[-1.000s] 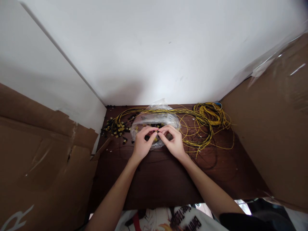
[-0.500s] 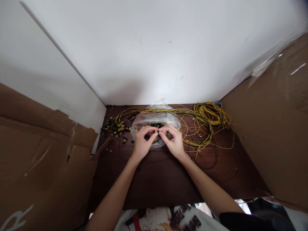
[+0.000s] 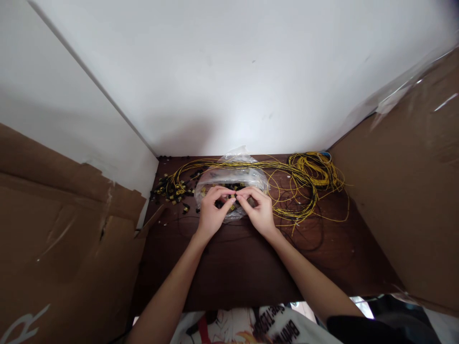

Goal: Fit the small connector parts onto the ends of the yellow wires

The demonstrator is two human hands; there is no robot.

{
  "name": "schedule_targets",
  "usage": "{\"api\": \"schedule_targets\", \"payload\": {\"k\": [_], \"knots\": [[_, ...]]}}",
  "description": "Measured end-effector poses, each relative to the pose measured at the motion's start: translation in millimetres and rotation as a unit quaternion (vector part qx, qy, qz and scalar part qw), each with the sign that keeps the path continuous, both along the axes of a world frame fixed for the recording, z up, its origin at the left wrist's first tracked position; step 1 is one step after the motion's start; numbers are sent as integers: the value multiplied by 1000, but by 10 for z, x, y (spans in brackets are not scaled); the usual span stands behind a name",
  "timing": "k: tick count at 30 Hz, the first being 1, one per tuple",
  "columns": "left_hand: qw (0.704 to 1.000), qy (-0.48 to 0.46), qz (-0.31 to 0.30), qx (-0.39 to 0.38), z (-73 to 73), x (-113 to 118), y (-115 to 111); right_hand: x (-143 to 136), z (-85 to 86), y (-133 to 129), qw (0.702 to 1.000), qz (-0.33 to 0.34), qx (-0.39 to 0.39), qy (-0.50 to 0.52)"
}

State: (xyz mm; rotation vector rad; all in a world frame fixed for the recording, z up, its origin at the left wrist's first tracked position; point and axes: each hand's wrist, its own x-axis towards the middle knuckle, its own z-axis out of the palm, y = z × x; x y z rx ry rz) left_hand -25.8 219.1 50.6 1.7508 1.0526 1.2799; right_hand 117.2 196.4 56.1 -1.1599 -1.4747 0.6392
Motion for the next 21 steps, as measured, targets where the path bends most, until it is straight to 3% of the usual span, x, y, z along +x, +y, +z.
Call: {"api": "schedule_targets", "payload": {"k": [9, 21], "knots": [[999, 25, 33, -16, -1, -7, -13, -1, -30, 0, 1000, -13, -9, 9], [1000, 8, 20, -6, -20, -8, -6, 11, -20, 6, 1000, -3, -15, -3]]}}
